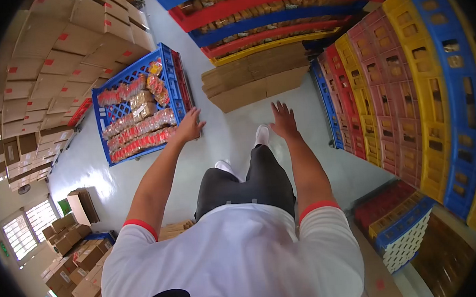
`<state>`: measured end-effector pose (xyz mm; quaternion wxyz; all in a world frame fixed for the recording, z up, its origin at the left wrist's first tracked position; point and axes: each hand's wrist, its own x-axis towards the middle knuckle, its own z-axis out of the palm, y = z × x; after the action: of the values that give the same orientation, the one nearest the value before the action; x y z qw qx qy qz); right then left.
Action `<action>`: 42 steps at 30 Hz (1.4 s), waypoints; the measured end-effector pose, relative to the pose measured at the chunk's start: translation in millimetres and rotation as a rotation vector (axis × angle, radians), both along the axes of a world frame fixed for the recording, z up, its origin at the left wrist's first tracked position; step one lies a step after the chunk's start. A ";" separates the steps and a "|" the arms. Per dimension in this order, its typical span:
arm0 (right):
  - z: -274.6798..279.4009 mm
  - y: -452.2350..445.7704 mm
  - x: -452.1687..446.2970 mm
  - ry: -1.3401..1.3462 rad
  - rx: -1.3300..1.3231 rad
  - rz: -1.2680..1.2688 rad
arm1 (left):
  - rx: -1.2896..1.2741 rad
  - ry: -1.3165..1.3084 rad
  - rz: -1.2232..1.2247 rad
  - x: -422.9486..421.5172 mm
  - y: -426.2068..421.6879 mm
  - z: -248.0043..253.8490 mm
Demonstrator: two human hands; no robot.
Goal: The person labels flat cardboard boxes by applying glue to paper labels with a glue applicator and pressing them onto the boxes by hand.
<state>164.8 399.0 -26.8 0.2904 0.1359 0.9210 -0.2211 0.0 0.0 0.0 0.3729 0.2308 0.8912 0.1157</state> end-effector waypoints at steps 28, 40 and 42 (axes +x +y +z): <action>-194.3 59.9 -166.4 0.537 0.410 0.325 | 0.037 0.663 -0.007 -134.0 142.2 -247.1; -195.8 66.7 -127.2 0.498 0.355 0.364 | 0.073 0.566 -0.124 -138.7 177.8 -202.7; -196.6 65.9 -131.3 0.612 0.408 0.470 | 0.150 0.474 -0.236 -130.8 192.0 -210.8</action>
<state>33.5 464.9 -223.4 0.0139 -0.0948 0.9954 0.0075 -130.8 192.0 -210.8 0.1469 0.3806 0.9095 0.0802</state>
